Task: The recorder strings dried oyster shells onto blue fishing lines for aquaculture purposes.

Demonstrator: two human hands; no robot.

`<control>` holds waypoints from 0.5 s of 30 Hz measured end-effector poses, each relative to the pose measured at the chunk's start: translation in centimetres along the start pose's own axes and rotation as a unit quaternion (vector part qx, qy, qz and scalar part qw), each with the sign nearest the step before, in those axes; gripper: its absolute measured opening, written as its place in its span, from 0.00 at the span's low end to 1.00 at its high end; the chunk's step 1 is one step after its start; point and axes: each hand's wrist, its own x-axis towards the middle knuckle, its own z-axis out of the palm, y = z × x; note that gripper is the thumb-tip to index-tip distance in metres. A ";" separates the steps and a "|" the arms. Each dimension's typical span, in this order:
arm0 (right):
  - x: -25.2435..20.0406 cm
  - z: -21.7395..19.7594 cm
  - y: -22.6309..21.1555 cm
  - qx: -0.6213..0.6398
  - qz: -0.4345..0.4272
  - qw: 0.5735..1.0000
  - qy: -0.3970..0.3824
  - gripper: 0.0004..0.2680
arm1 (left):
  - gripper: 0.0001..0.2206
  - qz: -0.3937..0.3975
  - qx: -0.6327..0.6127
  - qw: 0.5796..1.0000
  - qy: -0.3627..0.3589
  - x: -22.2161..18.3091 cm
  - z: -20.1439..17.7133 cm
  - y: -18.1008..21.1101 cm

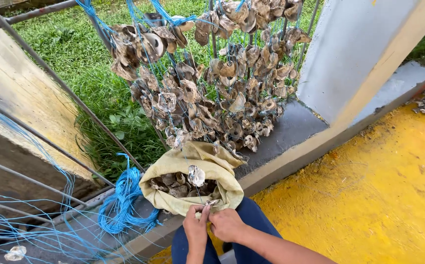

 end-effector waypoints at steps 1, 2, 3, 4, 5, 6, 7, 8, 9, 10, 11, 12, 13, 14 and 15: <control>0.2 -0.2 0.2 0.000 0.001 1.000 0.001 0.06 | 0.09 0.001 0.000 1.000 -0.001 0.2 0.1 0.3; 0.1 -0.1 0.1 -0.002 0.002 1.000 0.001 0.06 | 0.09 -0.024 0.009 1.000 -0.006 0.1 0.0 0.5; 0.1 0.0 0.1 -0.004 0.004 1.000 0.001 0.06 | 0.09 -0.049 0.018 0.999 -0.012 0.0 -0.1 0.7; 0.1 0.0 0.1 -0.003 0.004 1.000 0.000 0.06 | 0.09 -0.051 0.019 0.998 -0.012 -0.1 -0.2 0.8; 0.0 -0.1 0.1 -0.007 0.007 1.000 -0.011 0.06 | 0.09 -0.019 0.030 0.999 -0.006 -0.2 -0.2 1.0; 0.2 -0.1 0.1 -0.011 0.010 1.000 -0.021 0.06 | 0.09 0.015 0.042 0.999 0.000 -0.1 -0.3 1.1; 0.1 0.0 0.1 -0.010 0.010 1.000 -0.021 0.06 | 0.09 0.015 0.042 0.999 0.000 -0.3 -0.3 1.1; 0.0 0.2 0.1 0.000 0.006 1.000 -0.011 0.06 | 0.09 0.032 0.052 0.998 0.008 -0.3 -0.3 1.2; 0.0 0.3 0.1 0.009 0.003 1.000 -0.002 0.07 | 0.09 0.048 0.063 0.997 0.015 -0.4 -0.2 1.2; 0.0 0.2 0.0 0.010 0.002 1.000 -0.002 0.07 | 0.09 0.049 0.063 0.997 0.016 -0.5 -0.2 1.0; 0.0 0.1 0.0 0.010 0.000 1.000 0.000 0.07 | 0.09 0.053 0.066 0.996 0.021 -0.5 -0.2 0.9; -0.1 0.1 -0.1 0.011 -0.002 1.000 0.002 0.07 | 0.09 0.057 0.069 0.996 0.026 -0.6 -0.2 0.7; -0.1 0.0 -0.2 0.012 -0.002 1.000 0.002 0.07 | 0.09 0.057 0.069 0.996 0.027 -0.6 -0.3 0.7; -0.1 -0.2 -0.3 0.008 0.003 1.000 -0.006 0.08 | 0.09 0.060 0.062 0.996 0.028 -0.6 -0.3 0.7; -0.1 -0.3 -0.4 0.004 0.008 1.000 -0.014 0.08 | 0.09 0.064 0.055 0.996 0.029 -0.6 -0.3 0.7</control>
